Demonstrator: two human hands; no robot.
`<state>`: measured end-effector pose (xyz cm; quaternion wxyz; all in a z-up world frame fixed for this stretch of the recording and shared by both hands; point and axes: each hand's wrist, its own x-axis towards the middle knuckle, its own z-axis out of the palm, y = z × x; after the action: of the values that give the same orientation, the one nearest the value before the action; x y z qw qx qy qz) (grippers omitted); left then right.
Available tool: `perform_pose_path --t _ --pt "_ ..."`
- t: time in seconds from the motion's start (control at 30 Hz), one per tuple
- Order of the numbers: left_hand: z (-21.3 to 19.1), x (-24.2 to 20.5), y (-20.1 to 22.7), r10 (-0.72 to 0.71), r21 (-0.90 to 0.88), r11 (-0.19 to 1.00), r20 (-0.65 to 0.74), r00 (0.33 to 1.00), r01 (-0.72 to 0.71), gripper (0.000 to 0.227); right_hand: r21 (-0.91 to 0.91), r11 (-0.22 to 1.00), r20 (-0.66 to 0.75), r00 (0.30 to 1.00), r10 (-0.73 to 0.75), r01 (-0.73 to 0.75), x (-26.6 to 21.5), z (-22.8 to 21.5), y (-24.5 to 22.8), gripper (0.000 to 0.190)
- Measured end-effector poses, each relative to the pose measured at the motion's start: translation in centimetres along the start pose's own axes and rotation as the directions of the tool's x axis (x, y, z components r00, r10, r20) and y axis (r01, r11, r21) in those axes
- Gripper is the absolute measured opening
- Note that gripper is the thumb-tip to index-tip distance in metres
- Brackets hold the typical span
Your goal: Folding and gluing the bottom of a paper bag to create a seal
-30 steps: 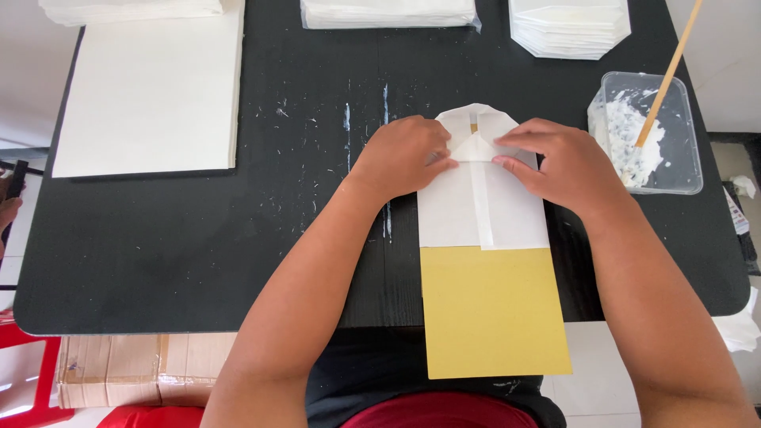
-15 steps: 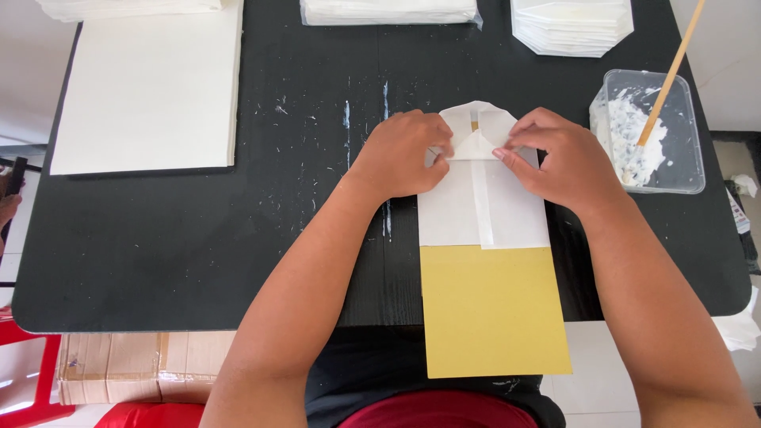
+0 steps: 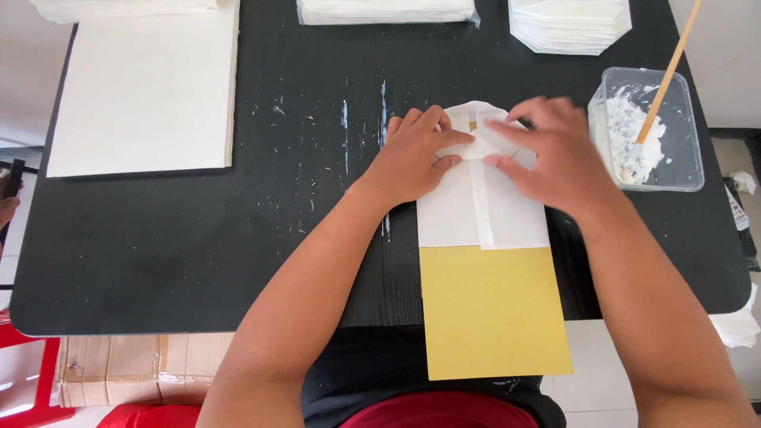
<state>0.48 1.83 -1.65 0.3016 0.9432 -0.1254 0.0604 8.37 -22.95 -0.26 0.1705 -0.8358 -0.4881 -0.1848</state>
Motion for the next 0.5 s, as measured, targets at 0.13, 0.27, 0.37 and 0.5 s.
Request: perform_pose_path --t 0.13,0.27,0.37,0.5 --pt "1.2 0.3 -0.8 0.054 0.042 0.998 -0.059 0.997 -0.052 0.033 0.132 0.988 -0.21 0.972 0.106 -0.079 -0.6 -4.4 2.9 0.02" --pt "1.5 0.2 -1.0 0.076 0.092 0.993 -0.07 0.995 -0.07 0.036 0.104 0.97 -0.313 0.918 0.243 -0.221 -4.3 -6.6 9.0 0.028" --pt "1.0 0.2 -0.8 0.086 0.101 0.992 -0.065 0.994 -0.079 0.036 0.118 0.907 -0.125 0.9 0.417 -0.404 -5.6 -6.3 12.2 0.039" --pt "0.8 0.1 -0.7 0.084 0.1 0.992 -0.046 0.995 -0.079 0.035 0.187 0.676 0.184 0.701 0.689 -0.713 -3.1 -7.8 9.1 0.052"
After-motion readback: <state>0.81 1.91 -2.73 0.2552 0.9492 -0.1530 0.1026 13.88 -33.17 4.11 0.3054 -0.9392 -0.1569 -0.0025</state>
